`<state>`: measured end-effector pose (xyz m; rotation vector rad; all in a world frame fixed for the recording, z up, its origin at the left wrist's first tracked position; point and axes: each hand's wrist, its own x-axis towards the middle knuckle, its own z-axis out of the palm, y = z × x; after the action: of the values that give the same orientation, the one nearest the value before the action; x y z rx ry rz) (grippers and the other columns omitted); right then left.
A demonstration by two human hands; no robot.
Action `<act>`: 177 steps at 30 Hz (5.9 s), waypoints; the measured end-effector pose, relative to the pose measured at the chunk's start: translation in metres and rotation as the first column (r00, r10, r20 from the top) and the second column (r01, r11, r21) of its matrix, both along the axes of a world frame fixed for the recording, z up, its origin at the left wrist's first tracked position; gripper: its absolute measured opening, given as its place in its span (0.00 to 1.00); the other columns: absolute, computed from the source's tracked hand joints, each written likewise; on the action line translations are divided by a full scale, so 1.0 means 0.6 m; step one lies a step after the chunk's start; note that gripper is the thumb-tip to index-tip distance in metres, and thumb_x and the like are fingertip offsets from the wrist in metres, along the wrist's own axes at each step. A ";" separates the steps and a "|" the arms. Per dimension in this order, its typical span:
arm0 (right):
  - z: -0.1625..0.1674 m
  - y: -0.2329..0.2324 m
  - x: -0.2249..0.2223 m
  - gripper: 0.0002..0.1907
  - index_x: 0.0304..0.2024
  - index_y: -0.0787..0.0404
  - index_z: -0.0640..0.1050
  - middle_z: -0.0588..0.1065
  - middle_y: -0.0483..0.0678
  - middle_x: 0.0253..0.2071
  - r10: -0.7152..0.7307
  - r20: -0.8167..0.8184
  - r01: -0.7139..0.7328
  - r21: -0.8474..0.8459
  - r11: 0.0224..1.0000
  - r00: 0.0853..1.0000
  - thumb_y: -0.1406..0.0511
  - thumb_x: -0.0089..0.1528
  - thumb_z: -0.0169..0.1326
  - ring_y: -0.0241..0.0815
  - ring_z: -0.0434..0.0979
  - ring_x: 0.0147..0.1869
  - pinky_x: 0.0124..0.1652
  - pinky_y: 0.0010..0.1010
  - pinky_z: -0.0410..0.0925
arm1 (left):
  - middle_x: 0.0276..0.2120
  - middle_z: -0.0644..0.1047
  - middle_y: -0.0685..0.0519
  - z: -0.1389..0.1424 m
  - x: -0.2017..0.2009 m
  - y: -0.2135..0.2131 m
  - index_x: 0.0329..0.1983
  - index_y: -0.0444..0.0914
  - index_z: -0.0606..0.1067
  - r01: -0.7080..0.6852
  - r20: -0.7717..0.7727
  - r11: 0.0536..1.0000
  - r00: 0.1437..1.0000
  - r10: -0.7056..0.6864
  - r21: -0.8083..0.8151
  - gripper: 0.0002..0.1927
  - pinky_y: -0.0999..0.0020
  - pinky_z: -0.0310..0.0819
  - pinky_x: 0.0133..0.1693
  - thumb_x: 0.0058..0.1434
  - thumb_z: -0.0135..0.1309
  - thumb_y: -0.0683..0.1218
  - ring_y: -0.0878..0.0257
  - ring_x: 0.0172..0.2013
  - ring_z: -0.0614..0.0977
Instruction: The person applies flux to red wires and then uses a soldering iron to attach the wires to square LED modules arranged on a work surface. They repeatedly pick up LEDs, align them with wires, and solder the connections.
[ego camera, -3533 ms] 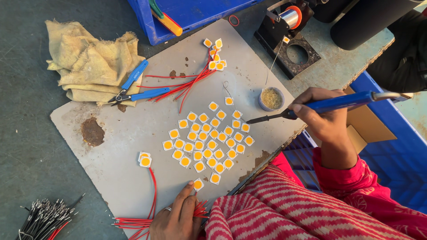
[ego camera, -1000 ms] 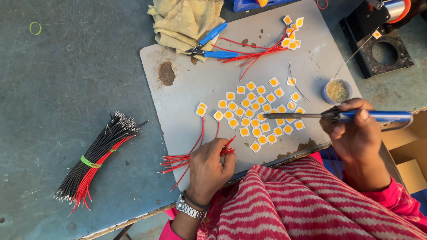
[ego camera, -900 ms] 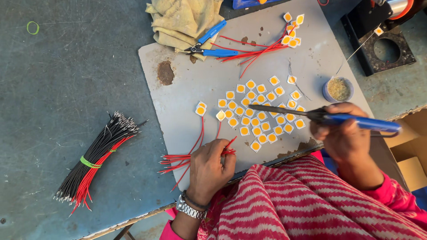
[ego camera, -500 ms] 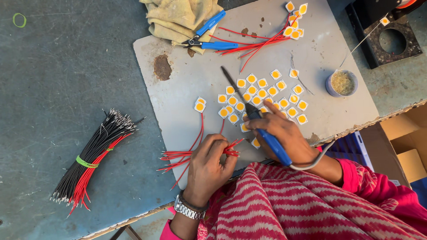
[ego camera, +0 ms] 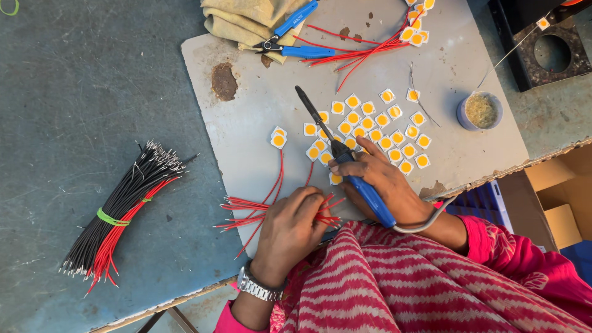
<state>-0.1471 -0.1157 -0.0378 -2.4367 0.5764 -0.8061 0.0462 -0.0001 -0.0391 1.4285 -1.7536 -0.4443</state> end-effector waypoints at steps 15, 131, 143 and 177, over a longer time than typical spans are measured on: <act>-0.004 0.001 -0.008 0.22 0.53 0.59 0.72 0.79 0.47 0.53 0.025 0.047 -0.026 0.026 0.999 0.999 0.75 0.59 0.62 0.49 0.81 0.55 0.69 0.53 0.64 | 0.56 0.77 0.46 -0.015 -0.008 0.000 0.38 0.36 0.68 0.018 0.233 1.000 0.972 -0.017 -0.002 0.15 0.58 0.74 0.33 0.52 0.61 0.43 0.55 0.27 0.79; 0.038 -0.017 -0.144 0.15 0.47 0.71 0.79 0.80 0.52 0.38 -0.334 0.269 0.210 0.402 0.891 0.904 0.65 0.64 0.62 0.35 0.81 0.34 0.36 0.20 0.73 | 0.48 0.77 0.43 0.001 -0.013 -0.010 0.48 0.29 0.79 -0.494 -0.215 0.869 0.847 0.486 0.017 0.10 0.67 0.82 0.41 0.63 0.56 0.33 0.56 0.42 0.84; -0.016 -0.009 0.003 0.22 0.64 0.53 0.68 0.71 0.53 0.61 0.155 -0.014 -0.079 0.814 0.576 0.988 0.66 0.68 0.55 0.49 0.74 0.60 0.56 0.32 0.68 | 0.46 0.79 0.44 0.004 -0.008 -0.012 0.45 0.30 0.80 -0.513 -0.231 0.857 0.829 0.510 0.053 0.09 0.64 0.79 0.42 0.63 0.56 0.36 0.52 0.42 0.84; -0.020 -0.025 -0.033 0.34 0.64 0.53 0.64 0.79 0.53 0.62 0.111 -0.172 -0.027 0.430 0.902 0.979 0.76 0.58 0.59 0.40 0.82 0.46 0.43 0.26 0.75 | 0.33 0.81 0.49 0.020 -0.018 0.014 0.43 0.37 0.79 -0.321 -0.019 0.947 0.947 0.320 -0.025 0.08 0.60 0.76 0.31 0.60 0.61 0.38 0.53 0.30 0.83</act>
<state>-0.1670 -0.1306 -0.0496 -2.1219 0.6562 -0.3636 0.0354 0.0082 -0.0274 1.6493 -1.4723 -0.2543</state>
